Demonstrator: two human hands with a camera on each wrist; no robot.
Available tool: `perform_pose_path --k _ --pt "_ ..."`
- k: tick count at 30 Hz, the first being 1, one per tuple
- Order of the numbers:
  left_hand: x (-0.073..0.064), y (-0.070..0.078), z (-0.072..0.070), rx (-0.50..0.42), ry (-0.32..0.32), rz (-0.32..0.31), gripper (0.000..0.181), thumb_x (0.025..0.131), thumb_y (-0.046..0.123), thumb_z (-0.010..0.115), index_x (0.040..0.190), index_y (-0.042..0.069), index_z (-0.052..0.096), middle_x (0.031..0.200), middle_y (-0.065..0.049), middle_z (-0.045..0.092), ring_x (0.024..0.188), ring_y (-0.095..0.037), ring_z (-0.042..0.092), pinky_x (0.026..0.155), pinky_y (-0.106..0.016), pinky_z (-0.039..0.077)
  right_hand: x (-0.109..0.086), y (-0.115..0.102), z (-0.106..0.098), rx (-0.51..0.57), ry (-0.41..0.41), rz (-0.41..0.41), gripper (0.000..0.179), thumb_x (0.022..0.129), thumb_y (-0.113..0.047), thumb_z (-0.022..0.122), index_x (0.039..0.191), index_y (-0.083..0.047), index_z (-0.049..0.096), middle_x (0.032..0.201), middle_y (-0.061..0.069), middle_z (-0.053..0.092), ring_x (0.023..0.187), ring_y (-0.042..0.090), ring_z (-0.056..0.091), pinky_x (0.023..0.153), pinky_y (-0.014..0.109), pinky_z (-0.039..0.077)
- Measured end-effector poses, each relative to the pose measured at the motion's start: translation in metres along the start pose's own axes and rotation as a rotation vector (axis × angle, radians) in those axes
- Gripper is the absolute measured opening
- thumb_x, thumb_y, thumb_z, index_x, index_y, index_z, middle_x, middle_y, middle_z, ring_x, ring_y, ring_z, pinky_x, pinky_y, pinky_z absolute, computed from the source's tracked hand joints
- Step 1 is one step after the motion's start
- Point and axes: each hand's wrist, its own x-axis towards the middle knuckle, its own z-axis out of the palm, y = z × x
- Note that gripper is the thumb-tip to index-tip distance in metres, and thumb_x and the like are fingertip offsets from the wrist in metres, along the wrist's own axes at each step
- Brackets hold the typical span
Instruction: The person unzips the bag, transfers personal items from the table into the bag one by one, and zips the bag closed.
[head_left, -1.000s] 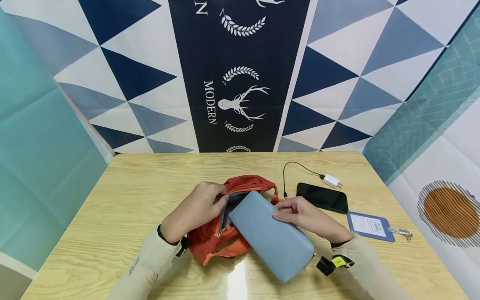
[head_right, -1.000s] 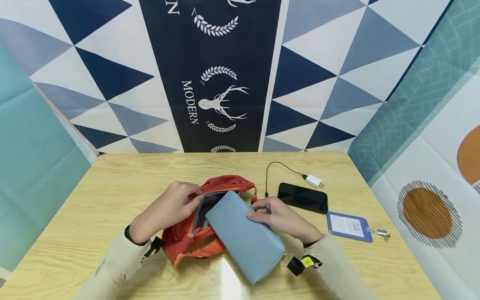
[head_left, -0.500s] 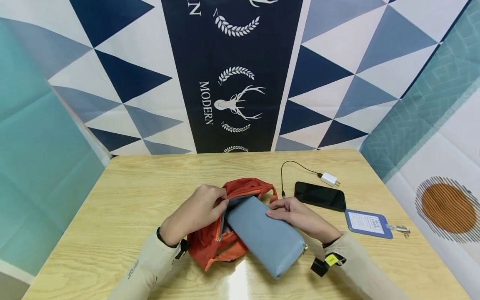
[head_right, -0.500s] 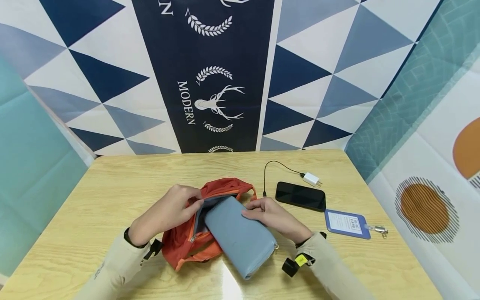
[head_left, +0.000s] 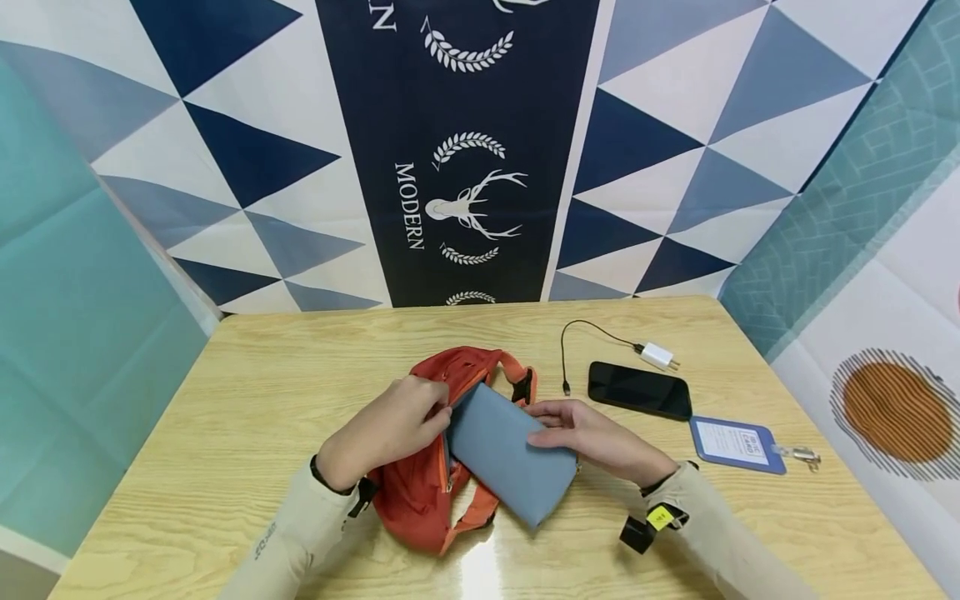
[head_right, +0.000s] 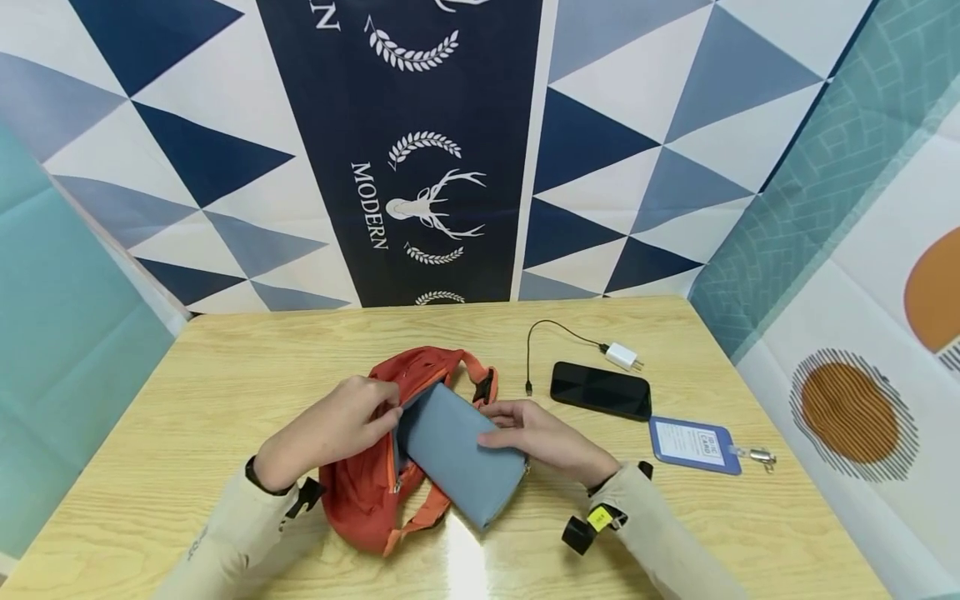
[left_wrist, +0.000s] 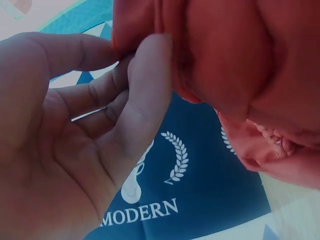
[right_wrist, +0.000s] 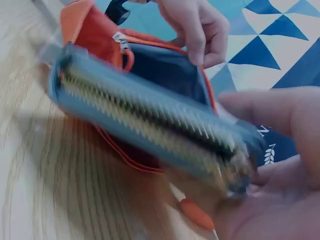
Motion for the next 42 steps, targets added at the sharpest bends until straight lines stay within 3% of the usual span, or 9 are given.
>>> perform_pose_path --k 3,6,11,16,21,23,34,42 --pt "0.000 -0.001 -0.001 0.003 0.023 -0.018 0.025 0.093 0.006 0.062 0.071 0.016 0.054 0.060 0.006 0.044 0.053 -0.006 0.041 0.051 -0.022 0.037 0.000 0.002 0.000 -0.139 0.072 -0.007 0.046 0.095 -0.020 0.068 0.131 0.006 0.056 0.114 0.015 0.068 0.098 0.022 0.067 0.081 0.032 0.055" --pt "0.000 -0.001 -0.002 -0.001 0.025 -0.020 0.023 0.094 0.006 0.061 0.073 0.015 0.055 0.061 0.005 0.045 0.053 -0.006 0.042 0.051 -0.022 0.038 0.000 0.004 0.000 -0.297 0.129 -0.009 0.035 0.096 -0.026 0.067 0.120 -0.001 0.064 0.100 0.011 0.071 0.087 0.021 0.070 0.074 0.034 0.055" --pt "0.001 0.000 -0.002 0.011 0.032 -0.010 0.023 0.094 0.006 0.061 0.073 0.014 0.056 0.062 0.006 0.046 0.054 -0.006 0.042 0.051 -0.022 0.038 -0.001 0.002 -0.001 -0.441 0.114 -0.006 0.030 0.098 -0.034 0.063 0.112 -0.007 0.067 0.086 0.004 0.066 0.072 0.016 0.065 0.065 0.031 0.051" --pt "0.001 0.000 0.000 0.005 0.018 -0.005 0.022 0.094 0.006 0.061 0.074 0.014 0.056 0.062 0.006 0.046 0.053 -0.005 0.042 0.051 -0.022 0.038 0.000 0.002 -0.004 -0.314 0.043 0.016 0.029 0.100 -0.030 0.061 0.096 -0.002 0.065 0.063 -0.002 0.055 0.057 0.010 0.053 0.059 0.023 0.043" --pt "0.002 0.001 0.003 -0.004 -0.037 0.010 0.025 0.093 0.006 0.058 0.070 0.014 0.052 0.061 0.006 0.041 0.055 -0.006 0.039 0.053 -0.022 0.037 -0.002 0.000 -0.006 -0.106 0.057 0.026 0.034 0.100 -0.032 0.060 0.104 0.002 0.062 0.073 0.006 0.065 0.062 0.015 0.064 0.061 0.026 0.051" --pt "0.002 0.002 0.005 -0.002 -0.058 0.015 0.027 0.093 0.006 0.056 0.069 0.014 0.049 0.061 0.006 0.039 0.056 -0.006 0.038 0.054 -0.022 0.036 -0.003 0.000 -0.006 -0.071 0.082 0.010 0.036 0.101 -0.031 0.059 0.109 0.004 0.062 0.080 0.010 0.069 0.068 0.018 0.067 0.064 0.029 0.054" --pt "0.004 0.013 0.015 -0.110 -0.105 0.067 0.030 0.097 0.006 0.051 0.069 0.016 0.047 0.060 0.005 0.039 0.054 -0.005 0.039 0.052 -0.020 0.035 0.001 0.000 0.015 -0.230 0.198 -0.120 0.032 0.103 -0.028 0.056 0.102 0.003 0.066 0.066 0.004 0.064 0.060 0.014 0.062 0.060 0.024 0.049" --pt "0.007 0.018 0.020 -0.144 -0.101 0.073 0.031 0.098 0.006 0.050 0.068 0.015 0.045 0.060 0.006 0.037 0.053 -0.004 0.037 0.052 -0.019 0.033 0.000 -0.003 0.021 -0.183 0.234 -0.136 0.032 0.102 -0.028 0.057 0.098 0.003 0.065 0.072 0.008 0.067 0.063 0.018 0.066 0.060 0.028 0.052"
